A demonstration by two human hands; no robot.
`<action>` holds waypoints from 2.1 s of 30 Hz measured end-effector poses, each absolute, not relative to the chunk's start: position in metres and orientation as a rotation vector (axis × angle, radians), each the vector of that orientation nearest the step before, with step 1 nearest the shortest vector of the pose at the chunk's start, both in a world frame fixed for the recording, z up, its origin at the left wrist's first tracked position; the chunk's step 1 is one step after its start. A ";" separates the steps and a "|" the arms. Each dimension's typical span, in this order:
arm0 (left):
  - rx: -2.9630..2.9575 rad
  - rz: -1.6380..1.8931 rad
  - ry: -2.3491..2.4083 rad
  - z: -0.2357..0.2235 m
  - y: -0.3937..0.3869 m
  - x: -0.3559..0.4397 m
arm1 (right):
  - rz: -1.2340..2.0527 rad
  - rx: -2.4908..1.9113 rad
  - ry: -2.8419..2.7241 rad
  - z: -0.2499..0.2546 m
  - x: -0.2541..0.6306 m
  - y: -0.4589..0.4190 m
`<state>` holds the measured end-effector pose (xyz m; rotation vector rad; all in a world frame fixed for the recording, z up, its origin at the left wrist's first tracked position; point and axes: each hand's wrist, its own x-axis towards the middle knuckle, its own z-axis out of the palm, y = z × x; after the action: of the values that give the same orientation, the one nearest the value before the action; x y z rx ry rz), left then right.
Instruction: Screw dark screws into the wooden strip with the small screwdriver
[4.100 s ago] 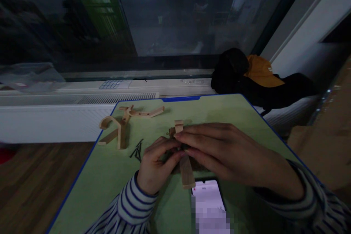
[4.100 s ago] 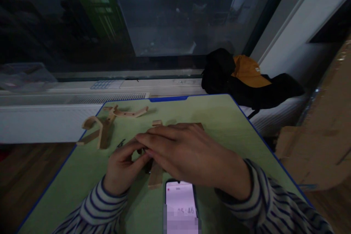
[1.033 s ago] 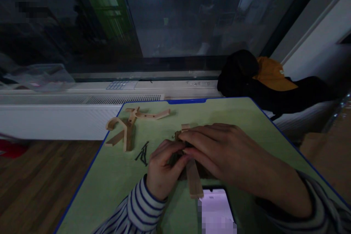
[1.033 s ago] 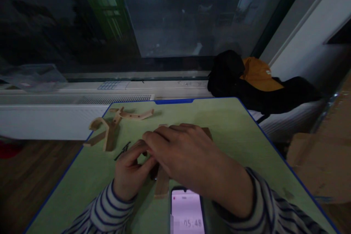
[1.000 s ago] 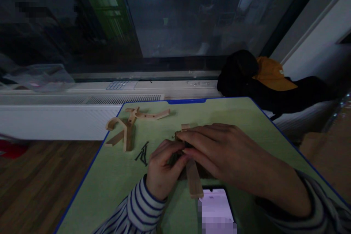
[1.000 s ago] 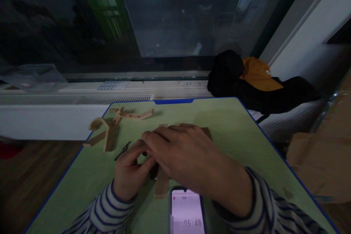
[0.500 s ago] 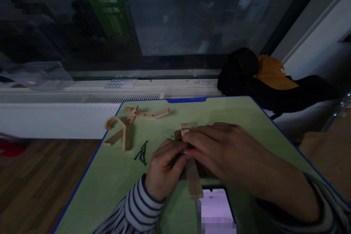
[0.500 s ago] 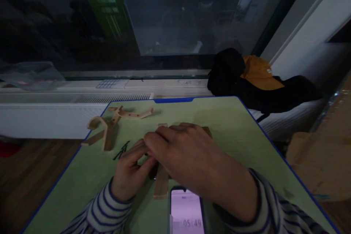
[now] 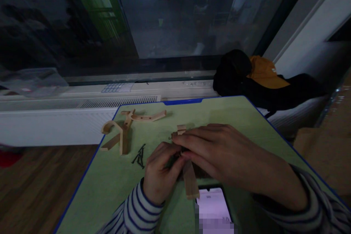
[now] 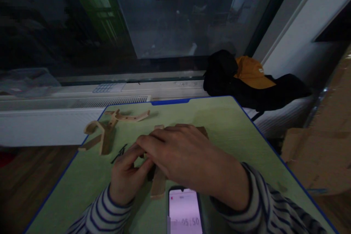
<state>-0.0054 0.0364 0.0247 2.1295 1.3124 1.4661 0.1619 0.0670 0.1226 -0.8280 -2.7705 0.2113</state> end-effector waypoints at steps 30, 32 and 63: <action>2.122 1.451 1.339 0.024 0.037 -0.004 | 0.235 -0.848 -2.789 0.126 0.163 0.067; 2.108 1.429 1.312 0.024 0.037 -0.003 | 0.227 -0.873 -2.793 0.126 0.164 0.068; 2.148 1.433 1.264 0.024 0.038 -0.006 | 0.177 -0.839 -2.786 0.121 0.162 0.068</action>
<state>-0.0061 0.0382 0.0241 2.1483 1.2641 1.4330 0.1621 0.0676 0.1213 -0.8390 -2.7858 0.1765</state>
